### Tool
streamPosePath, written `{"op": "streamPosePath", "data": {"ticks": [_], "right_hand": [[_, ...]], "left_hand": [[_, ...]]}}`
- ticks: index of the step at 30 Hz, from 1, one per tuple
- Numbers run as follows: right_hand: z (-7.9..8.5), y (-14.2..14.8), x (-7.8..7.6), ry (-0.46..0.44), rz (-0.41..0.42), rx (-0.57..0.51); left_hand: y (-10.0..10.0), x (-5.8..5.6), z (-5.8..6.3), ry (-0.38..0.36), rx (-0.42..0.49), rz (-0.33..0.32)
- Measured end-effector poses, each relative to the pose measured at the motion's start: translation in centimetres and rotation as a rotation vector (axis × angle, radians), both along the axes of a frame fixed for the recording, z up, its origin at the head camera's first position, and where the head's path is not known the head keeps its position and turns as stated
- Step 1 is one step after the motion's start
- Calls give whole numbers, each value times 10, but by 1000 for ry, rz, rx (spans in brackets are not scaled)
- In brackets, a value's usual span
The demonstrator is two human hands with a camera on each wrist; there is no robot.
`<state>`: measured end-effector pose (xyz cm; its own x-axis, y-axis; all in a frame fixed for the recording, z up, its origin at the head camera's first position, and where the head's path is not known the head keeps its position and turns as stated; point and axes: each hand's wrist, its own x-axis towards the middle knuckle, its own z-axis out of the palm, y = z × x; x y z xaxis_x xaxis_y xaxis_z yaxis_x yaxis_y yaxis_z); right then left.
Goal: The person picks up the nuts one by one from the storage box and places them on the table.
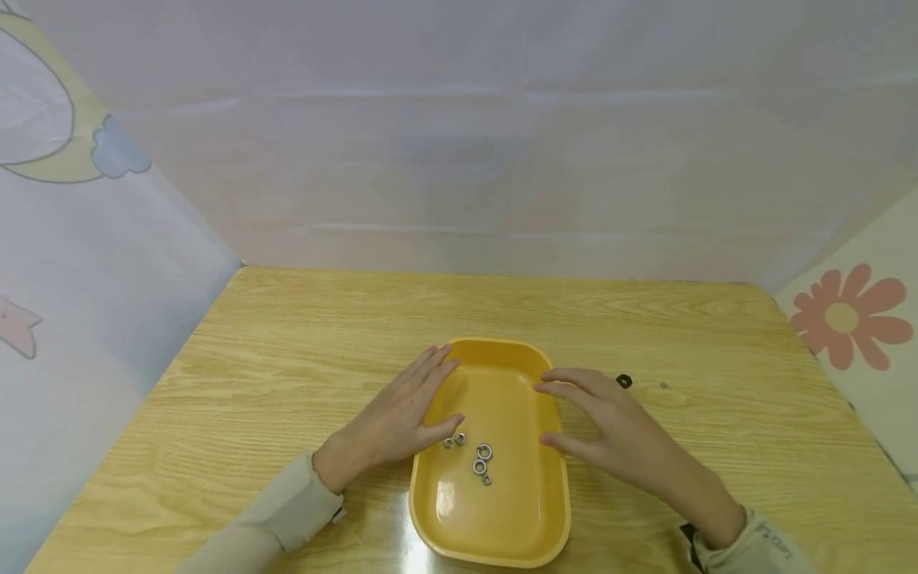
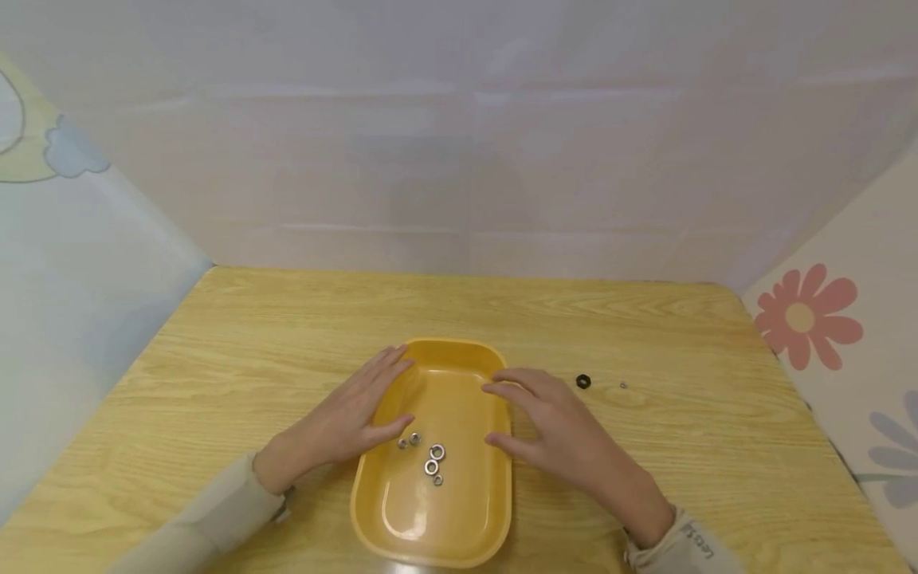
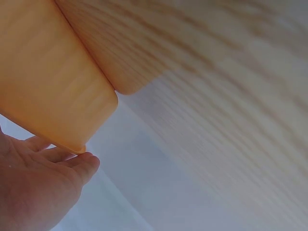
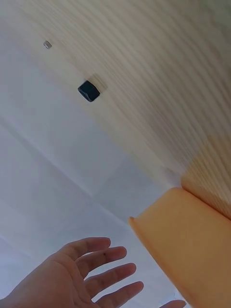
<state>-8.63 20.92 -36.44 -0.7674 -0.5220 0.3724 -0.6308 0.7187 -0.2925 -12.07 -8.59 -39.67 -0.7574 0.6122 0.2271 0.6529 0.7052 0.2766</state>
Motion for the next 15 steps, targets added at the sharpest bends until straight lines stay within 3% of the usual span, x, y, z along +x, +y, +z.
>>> {"op": "streamPosePath", "data": {"ticks": [15], "right_hand": [[-3, -17, 3, 23, 82, 12]], "left_hand": [[0, 0, 1, -23, -14, 5]]}}
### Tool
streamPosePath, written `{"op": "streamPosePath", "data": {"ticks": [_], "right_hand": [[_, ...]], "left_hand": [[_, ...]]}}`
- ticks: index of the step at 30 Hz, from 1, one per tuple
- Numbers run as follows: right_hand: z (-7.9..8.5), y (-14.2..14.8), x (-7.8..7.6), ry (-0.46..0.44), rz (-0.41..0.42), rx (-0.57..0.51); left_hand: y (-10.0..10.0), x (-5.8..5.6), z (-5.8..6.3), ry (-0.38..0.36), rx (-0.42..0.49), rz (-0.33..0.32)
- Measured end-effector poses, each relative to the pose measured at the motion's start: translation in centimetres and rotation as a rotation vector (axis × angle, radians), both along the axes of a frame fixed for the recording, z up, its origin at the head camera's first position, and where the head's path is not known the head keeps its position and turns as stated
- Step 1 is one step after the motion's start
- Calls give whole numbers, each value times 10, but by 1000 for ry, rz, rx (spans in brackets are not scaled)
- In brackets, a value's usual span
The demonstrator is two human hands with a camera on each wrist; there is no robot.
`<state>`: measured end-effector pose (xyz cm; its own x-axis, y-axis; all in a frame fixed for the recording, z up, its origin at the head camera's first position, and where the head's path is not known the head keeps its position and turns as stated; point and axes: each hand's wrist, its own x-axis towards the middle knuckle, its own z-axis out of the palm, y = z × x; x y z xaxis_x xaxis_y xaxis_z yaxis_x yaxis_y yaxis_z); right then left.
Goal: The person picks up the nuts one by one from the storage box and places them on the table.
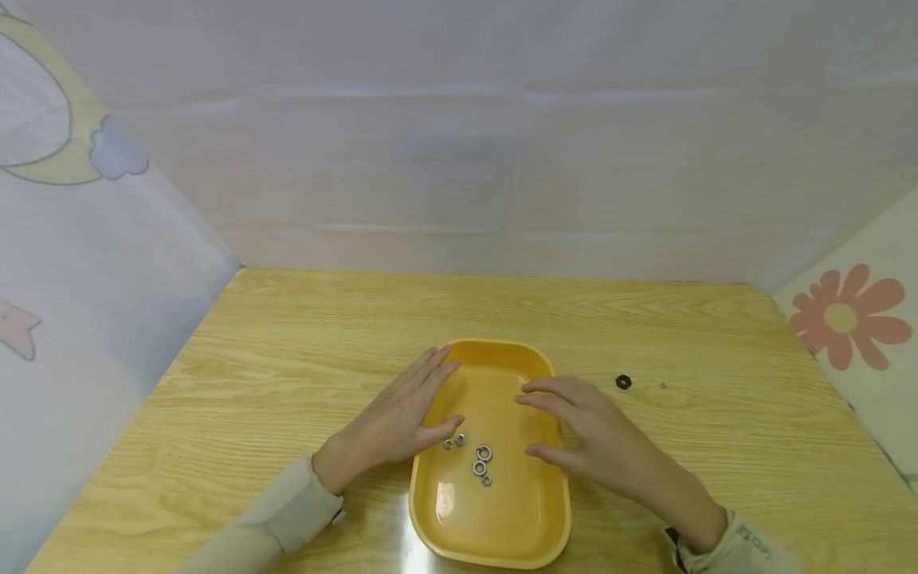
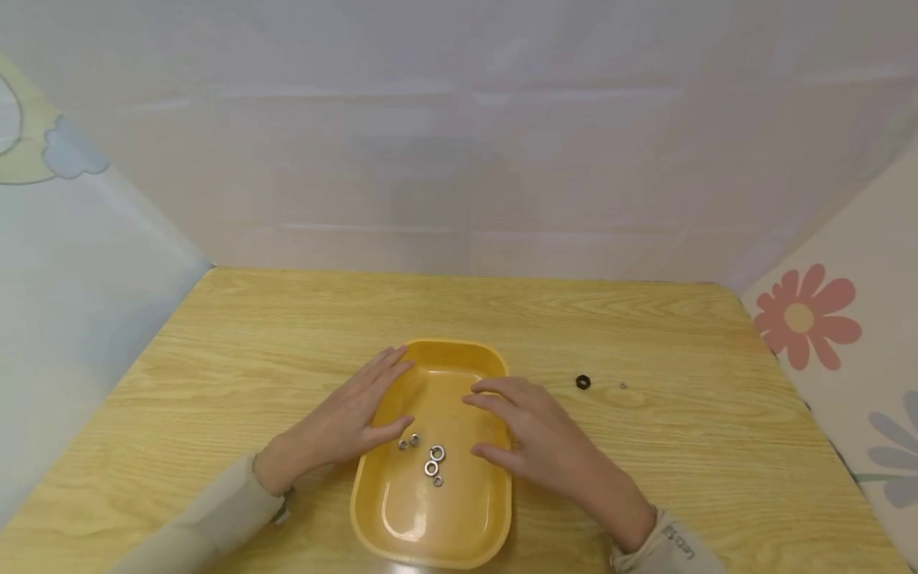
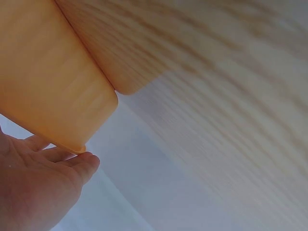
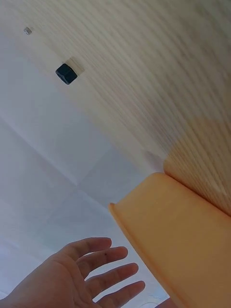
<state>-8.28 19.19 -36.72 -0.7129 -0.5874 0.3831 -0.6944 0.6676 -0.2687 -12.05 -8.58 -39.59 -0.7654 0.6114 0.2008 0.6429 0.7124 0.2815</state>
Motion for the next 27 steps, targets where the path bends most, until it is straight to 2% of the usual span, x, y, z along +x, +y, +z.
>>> {"op": "streamPosePath", "data": {"ticks": [14, 27], "right_hand": [[-9, -12, 1, -22, 36, 34], [-16, -23, 0, -75, 73, 64]], "left_hand": [[-1, 1, 0, -27, -6, 10], [-1, 0, -1, -18, 5, 4]]}}
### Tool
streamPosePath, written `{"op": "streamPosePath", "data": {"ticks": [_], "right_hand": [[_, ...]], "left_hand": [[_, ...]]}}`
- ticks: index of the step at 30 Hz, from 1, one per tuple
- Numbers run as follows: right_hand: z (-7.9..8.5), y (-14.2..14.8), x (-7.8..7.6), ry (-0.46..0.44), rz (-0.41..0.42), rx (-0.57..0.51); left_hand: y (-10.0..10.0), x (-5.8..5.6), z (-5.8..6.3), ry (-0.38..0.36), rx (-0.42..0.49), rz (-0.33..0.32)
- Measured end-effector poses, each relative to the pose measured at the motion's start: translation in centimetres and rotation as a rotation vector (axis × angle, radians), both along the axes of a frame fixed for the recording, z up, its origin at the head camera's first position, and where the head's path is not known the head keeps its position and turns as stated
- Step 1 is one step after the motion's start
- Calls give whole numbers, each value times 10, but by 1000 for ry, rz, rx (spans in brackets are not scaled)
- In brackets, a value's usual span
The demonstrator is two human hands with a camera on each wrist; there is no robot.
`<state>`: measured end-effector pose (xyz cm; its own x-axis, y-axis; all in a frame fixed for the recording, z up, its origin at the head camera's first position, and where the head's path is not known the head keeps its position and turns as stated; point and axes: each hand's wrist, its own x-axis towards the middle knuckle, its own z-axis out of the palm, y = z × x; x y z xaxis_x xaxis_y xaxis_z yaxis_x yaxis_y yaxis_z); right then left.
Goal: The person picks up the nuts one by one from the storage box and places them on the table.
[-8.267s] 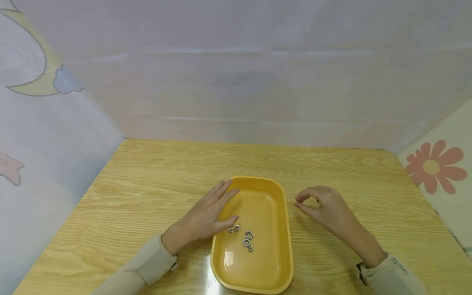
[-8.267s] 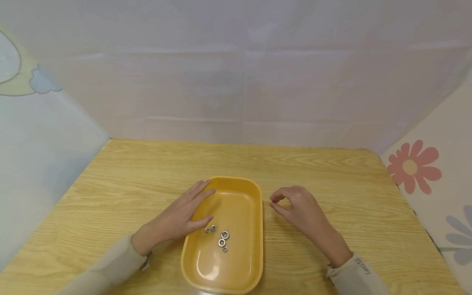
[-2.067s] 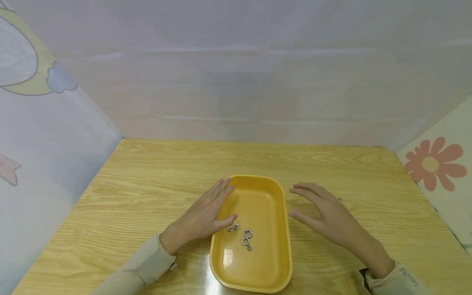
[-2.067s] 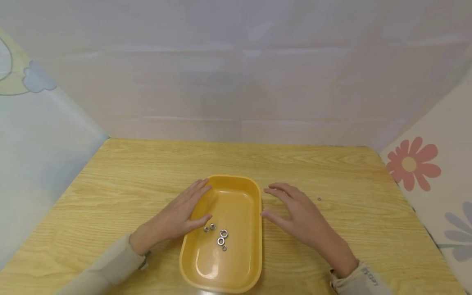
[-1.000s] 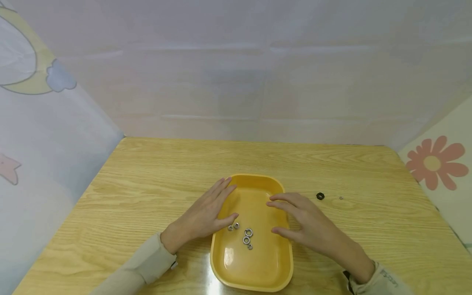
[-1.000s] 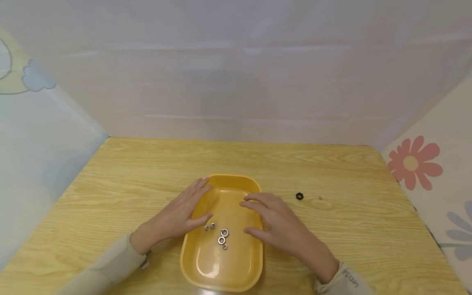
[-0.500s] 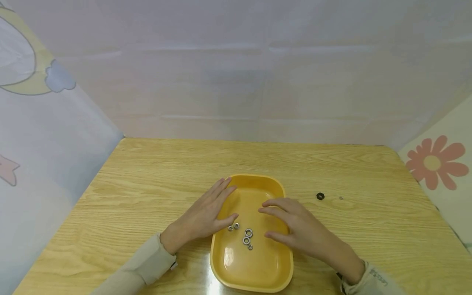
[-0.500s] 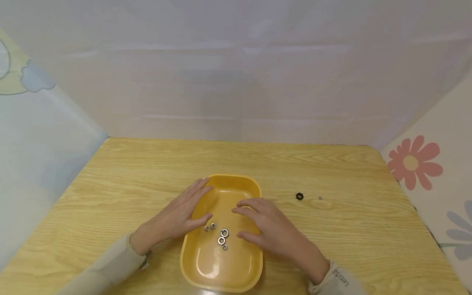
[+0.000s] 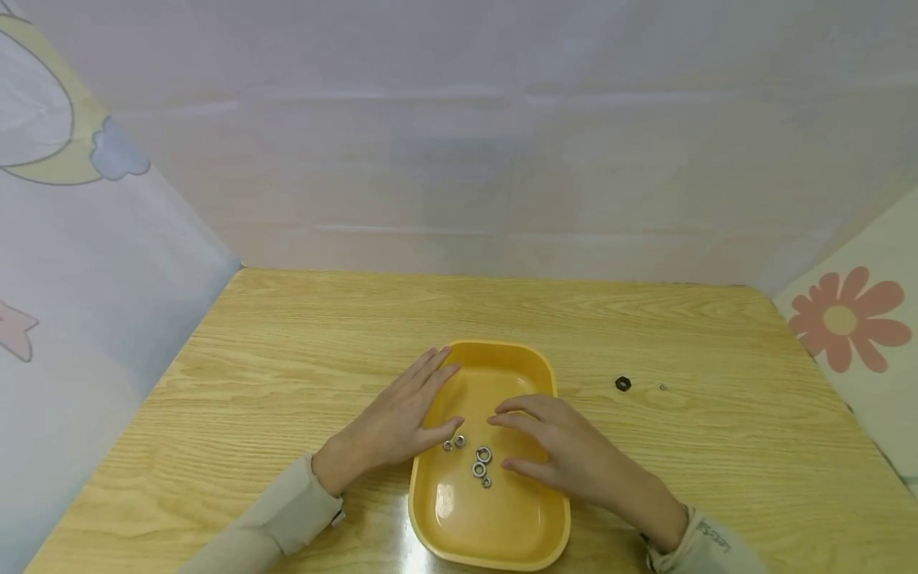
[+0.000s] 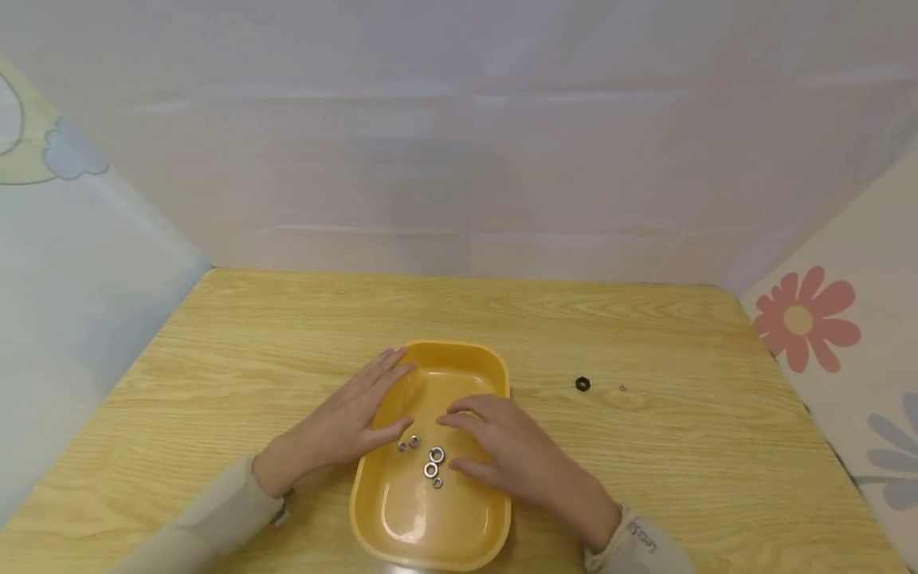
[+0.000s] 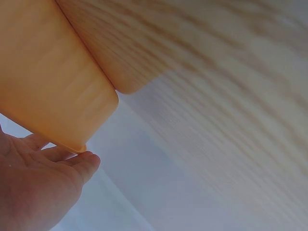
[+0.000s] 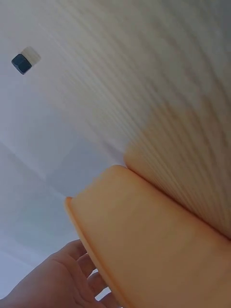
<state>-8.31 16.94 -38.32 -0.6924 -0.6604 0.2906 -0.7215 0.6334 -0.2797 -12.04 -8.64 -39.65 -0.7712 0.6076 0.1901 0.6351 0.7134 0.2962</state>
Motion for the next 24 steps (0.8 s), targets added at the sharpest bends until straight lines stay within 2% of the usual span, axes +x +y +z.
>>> {"op": "streamPosePath", "data": {"ticks": [20, 24], "right_hand": [[0, -12, -3, -81, 23, 45], [0, -14, -4, -81, 25, 47]], "left_hand": [[0, 0, -1, 3, -13, -3], [0, 0, 0, 24, -16, -5]]}}
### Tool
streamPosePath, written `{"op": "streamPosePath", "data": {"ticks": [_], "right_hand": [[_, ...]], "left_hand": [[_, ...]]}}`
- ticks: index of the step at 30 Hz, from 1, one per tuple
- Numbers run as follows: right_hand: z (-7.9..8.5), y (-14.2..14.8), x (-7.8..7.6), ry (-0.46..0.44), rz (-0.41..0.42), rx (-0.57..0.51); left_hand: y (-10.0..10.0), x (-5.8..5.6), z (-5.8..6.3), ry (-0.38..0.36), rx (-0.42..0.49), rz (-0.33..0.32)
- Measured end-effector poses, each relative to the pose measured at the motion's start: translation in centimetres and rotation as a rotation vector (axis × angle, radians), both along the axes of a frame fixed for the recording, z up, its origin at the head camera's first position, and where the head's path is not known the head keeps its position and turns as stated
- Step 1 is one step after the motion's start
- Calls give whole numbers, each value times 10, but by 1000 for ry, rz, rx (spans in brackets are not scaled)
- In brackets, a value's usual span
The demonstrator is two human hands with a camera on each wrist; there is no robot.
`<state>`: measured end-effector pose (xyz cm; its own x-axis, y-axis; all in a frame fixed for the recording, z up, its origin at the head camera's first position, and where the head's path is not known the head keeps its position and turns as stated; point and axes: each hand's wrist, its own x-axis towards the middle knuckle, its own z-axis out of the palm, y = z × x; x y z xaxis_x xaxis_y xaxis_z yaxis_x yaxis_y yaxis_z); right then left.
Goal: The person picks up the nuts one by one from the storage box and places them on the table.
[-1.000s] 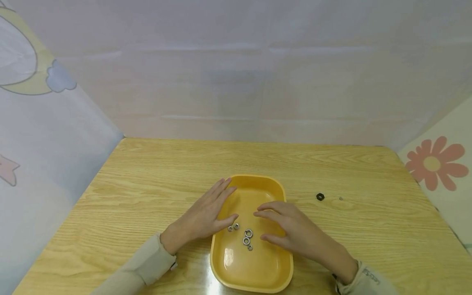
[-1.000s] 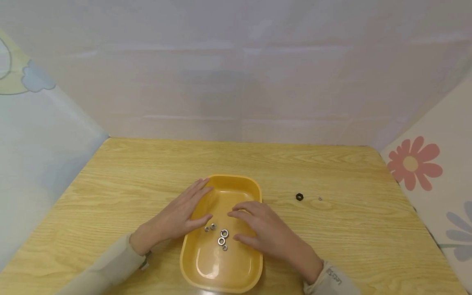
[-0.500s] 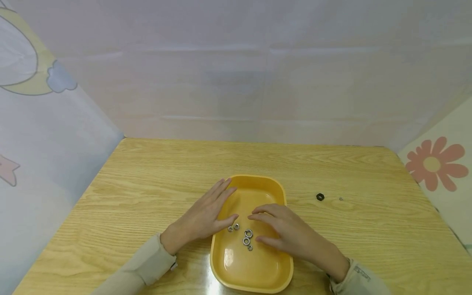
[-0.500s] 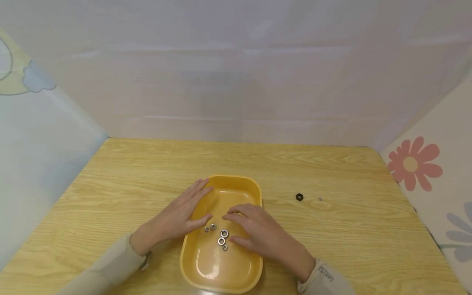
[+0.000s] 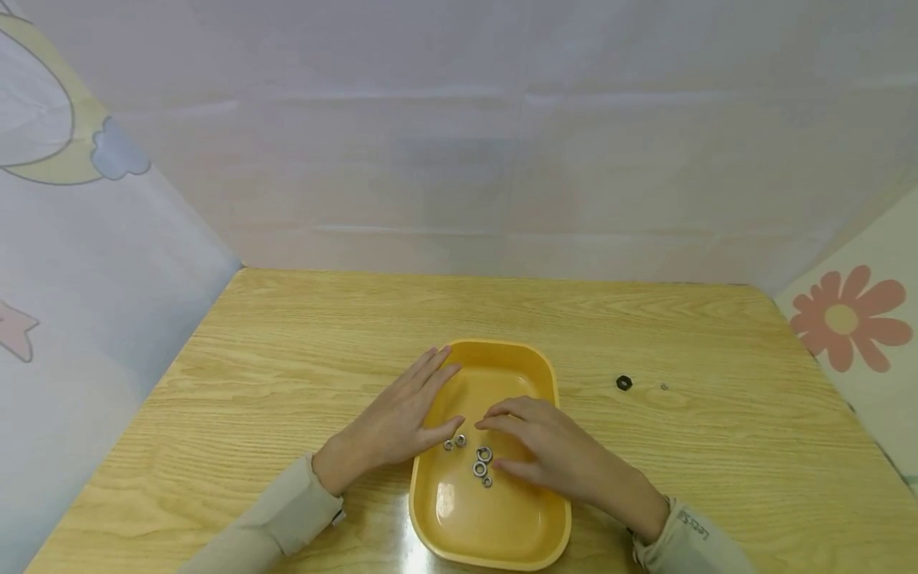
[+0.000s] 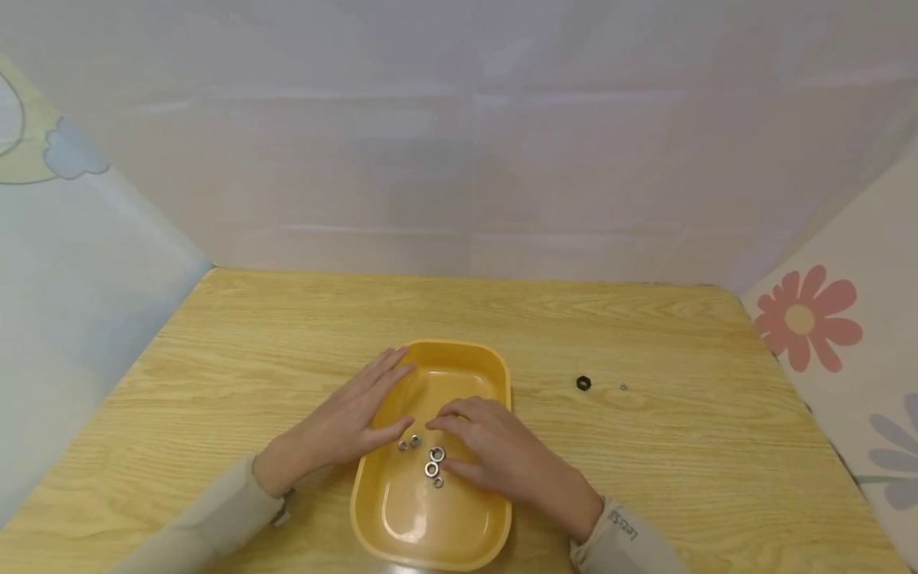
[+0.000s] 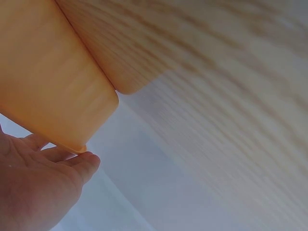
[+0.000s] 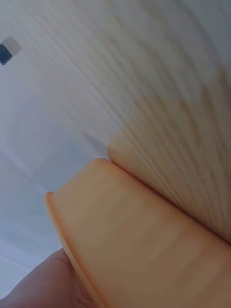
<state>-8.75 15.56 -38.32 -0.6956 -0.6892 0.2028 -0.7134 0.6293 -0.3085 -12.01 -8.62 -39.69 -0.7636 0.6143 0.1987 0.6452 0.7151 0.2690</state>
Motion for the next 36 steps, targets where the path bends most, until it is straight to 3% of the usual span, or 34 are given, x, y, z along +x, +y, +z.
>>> {"op": "streamPosePath", "data": {"ticks": [8, 14, 36], "right_hand": [[0, -4, -2, -47, 2, 17], [-3, -8, -4, -29, 30, 33], [-6, -12, -5, -69, 25, 206]], "left_hand": [[0, 0, 0, -13, -2, 2], [0, 0, 1, -26, 4, -6], [0, 0, 2, -42, 4, 11]]}}
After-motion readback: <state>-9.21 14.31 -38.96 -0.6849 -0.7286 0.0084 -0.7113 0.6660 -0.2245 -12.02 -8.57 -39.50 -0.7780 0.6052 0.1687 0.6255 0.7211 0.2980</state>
